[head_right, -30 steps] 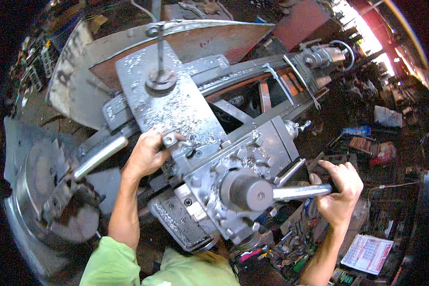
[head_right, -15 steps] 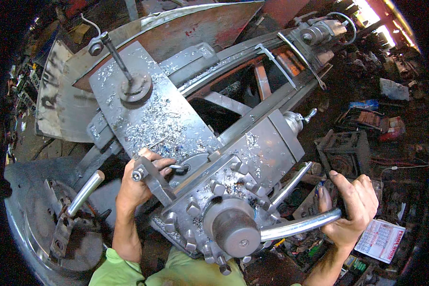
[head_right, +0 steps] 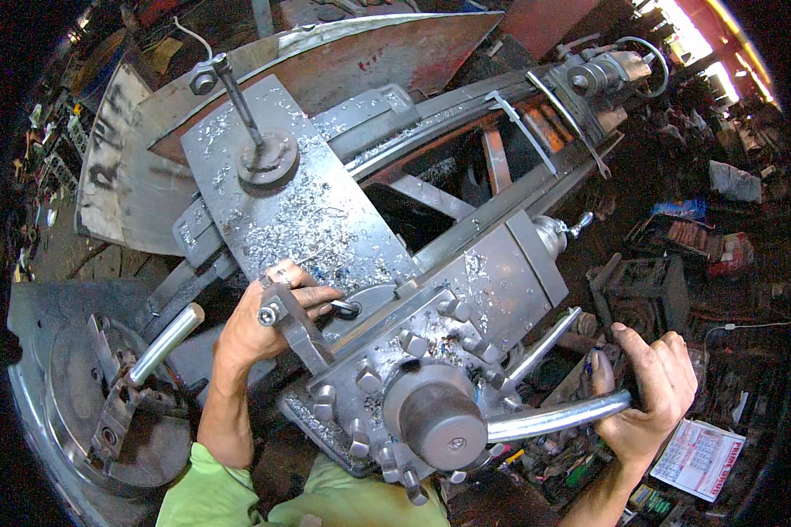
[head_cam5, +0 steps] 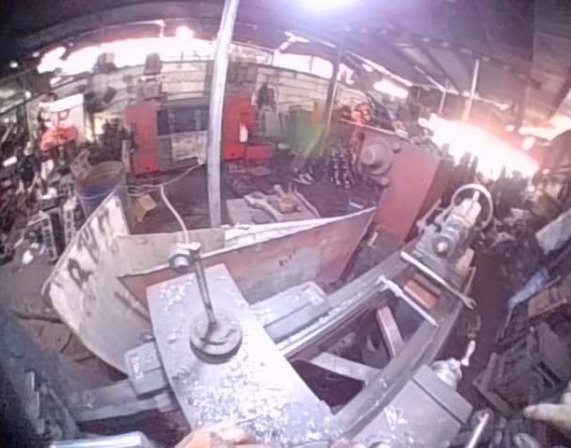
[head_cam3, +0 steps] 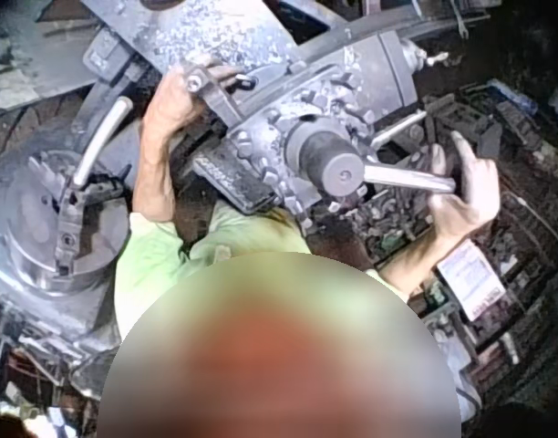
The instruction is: The person operates a metal lathe, adjusting the chuck and tool post, then uses a caliper to measure a metal workpiece. They clean metal shavings with a brush and inspect the setup with a flashlight.
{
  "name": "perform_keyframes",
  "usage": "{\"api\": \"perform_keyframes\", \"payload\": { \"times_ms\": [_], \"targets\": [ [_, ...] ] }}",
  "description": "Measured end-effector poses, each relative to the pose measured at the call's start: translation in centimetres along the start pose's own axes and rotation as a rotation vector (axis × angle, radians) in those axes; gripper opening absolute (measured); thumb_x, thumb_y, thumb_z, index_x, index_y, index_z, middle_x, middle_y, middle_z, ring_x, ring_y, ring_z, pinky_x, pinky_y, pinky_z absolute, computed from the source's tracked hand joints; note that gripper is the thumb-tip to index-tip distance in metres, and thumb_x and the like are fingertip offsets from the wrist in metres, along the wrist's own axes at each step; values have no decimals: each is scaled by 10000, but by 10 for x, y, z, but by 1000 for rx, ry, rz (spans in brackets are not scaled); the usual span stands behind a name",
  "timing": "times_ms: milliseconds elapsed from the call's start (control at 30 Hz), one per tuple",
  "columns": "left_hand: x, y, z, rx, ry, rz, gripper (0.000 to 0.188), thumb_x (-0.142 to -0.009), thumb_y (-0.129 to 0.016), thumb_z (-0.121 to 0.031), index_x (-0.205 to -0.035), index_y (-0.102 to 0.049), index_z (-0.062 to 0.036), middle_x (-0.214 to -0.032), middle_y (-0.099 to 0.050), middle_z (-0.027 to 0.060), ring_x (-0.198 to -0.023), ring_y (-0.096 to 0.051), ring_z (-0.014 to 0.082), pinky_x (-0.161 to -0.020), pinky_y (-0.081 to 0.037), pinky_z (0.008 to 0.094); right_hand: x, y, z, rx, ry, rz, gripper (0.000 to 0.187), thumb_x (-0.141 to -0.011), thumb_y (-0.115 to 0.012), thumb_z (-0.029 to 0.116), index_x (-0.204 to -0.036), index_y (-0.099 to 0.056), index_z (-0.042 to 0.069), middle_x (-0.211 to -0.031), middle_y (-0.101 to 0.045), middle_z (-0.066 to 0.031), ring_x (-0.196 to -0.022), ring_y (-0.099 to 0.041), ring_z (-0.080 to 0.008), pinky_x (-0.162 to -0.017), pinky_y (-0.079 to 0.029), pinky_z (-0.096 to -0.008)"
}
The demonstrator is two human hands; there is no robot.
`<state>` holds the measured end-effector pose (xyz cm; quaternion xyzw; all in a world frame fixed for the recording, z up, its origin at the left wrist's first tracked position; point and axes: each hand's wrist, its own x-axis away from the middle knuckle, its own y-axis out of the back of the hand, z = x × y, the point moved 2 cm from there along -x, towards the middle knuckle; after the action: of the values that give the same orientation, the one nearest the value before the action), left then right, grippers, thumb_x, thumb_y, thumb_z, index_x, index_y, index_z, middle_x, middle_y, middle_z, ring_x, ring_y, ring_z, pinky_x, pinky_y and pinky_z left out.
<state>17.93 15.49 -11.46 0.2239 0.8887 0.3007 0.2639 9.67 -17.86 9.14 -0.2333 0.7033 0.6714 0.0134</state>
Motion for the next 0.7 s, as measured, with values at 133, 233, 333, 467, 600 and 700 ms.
{"api": "perform_keyframes", "payload": {
  "times_ms": [133, 233, 333, 467, 600, 700],
  "targets": [
    [-7, 2, 7, 17, -56, 20, 342, -701, -792, -75, -1035, -732, -118, -819, -553, 60, -764, -549, 274, -675, -456, 407, 0, -1, 0, 17, 7, 0, 372, -642, -777, 35, -1003, -697, -9, -691, -569, -112, -601, -491, -285, -615, -403, -386],
    [-11, 6, 4, 29, -48, 24, 336, -708, -795, -77, -1035, -739, -124, -822, -557, 58, -788, -557, 274, -676, -454, 407, 0, -2, 0, 25, 13, -1, 368, -647, -780, 38, -1002, -696, -8, -680, -558, -112, -601, -491, -286, -614, -401, -387],
    [-5, 7, -8, -78, 29, 36, 306, -747, -784, -149, -1051, -761, -122, -758, -555, 68, -723, -531, 274, -656, -445, 392, -1, -2, 0, 5, 19, -11, 357, -653, -779, 41, -997, -695, -5, -677, -558, -109, -594, -490, -285, -608, -399, -386],
    [5, 1, -21, -158, 123, -23, 256, -780, -771, -204, -1028, -765, -145, -732, -534, 66, -696, -539, 272, -605, -455, 403, -2, -2, 0, 4, 43, -39, 347, -659, -778, 45, -992, -693, -1, -677, -563, -103, -581, -491, -279, -597, -396, -383],
    [9, -9, -23, -267, 200, -27, 218, -849, -722, -314, -1003, -764, -165, -739, -552, 71, -704, -567, 274, -607, -484, 414, -1, -4, -2, -31, 74, -97, 334, -672, -779, 62, -991, -696, 11, -667, -554, -100, -577, -497, -277, -589, -398, -378],
    [8, -11, -25, -304, 284, 11, 231, -884, -691, -353, -1012, -767, -177, -746, -566, 87, -722, -591, 288, -610, -489, 417, 2, -5, -5, -24, 84, -118, 313, -689, -779, 79, -985, -698, 23, -670, -552, -106, -591, -512, -291, -598, -410, -380]
  ]
}}
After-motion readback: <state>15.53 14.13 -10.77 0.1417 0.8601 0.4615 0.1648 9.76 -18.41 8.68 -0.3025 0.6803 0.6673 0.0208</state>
